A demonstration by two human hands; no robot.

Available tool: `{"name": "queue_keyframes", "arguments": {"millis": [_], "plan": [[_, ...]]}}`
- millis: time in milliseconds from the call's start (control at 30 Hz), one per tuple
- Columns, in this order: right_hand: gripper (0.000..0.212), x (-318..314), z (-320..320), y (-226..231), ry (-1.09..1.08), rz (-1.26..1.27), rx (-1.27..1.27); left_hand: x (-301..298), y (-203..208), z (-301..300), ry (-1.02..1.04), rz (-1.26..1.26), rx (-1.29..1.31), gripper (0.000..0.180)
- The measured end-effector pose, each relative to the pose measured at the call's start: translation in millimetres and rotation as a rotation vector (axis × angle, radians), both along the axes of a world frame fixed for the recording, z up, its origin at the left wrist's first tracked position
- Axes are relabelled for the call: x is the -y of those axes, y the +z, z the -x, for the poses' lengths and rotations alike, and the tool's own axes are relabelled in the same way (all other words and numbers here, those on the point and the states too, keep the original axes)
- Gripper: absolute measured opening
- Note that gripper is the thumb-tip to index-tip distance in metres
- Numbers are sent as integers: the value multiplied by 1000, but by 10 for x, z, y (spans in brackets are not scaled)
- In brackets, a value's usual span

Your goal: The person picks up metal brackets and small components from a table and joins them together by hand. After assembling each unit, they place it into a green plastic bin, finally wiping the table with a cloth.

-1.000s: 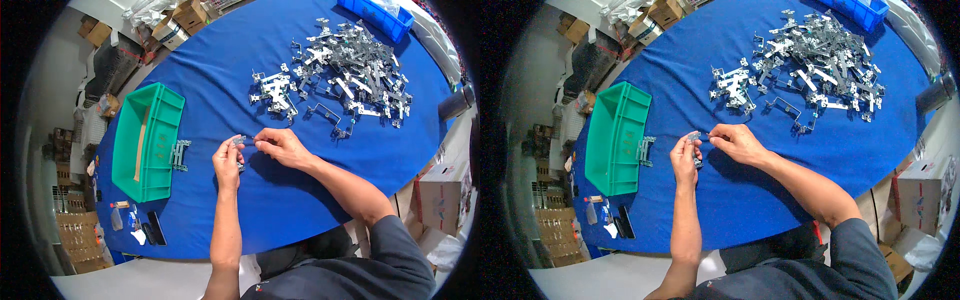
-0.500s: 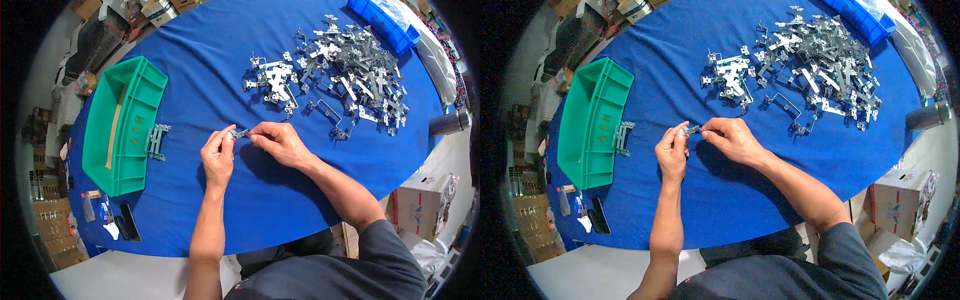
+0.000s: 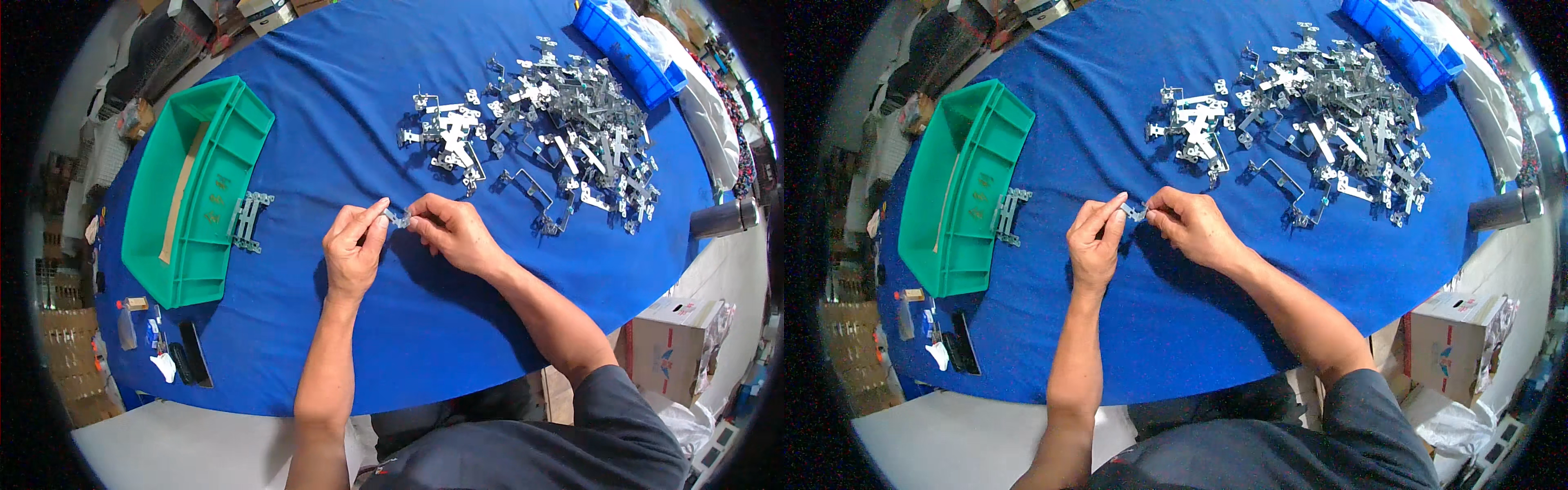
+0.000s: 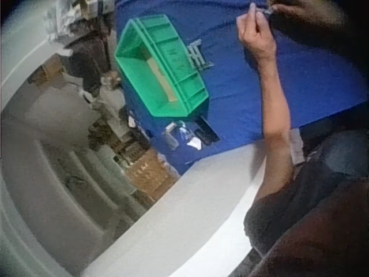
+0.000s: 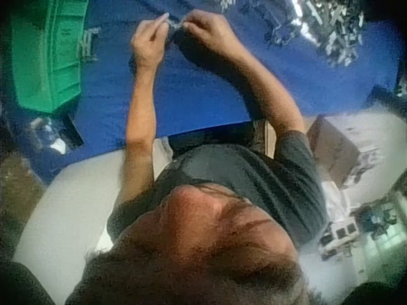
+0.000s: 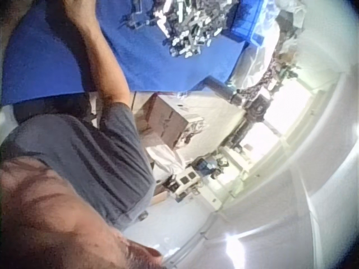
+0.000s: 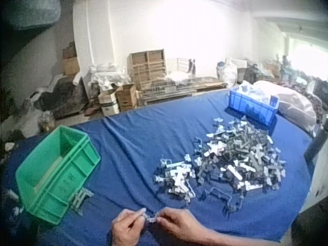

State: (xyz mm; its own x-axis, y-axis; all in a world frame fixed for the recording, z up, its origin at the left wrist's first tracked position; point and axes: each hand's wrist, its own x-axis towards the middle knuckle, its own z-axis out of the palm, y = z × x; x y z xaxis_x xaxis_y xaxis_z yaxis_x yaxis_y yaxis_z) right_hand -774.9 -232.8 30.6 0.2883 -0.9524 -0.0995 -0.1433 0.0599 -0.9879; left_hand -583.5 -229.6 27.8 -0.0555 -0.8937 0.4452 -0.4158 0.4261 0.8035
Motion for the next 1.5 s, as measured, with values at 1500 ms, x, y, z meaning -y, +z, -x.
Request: {"name": "queue_keyframes", "arguments": {"millis": [1500], "plan": [[19,48,67,23,69,-100,290,-52,-9,32,10,229,177,19]]}}
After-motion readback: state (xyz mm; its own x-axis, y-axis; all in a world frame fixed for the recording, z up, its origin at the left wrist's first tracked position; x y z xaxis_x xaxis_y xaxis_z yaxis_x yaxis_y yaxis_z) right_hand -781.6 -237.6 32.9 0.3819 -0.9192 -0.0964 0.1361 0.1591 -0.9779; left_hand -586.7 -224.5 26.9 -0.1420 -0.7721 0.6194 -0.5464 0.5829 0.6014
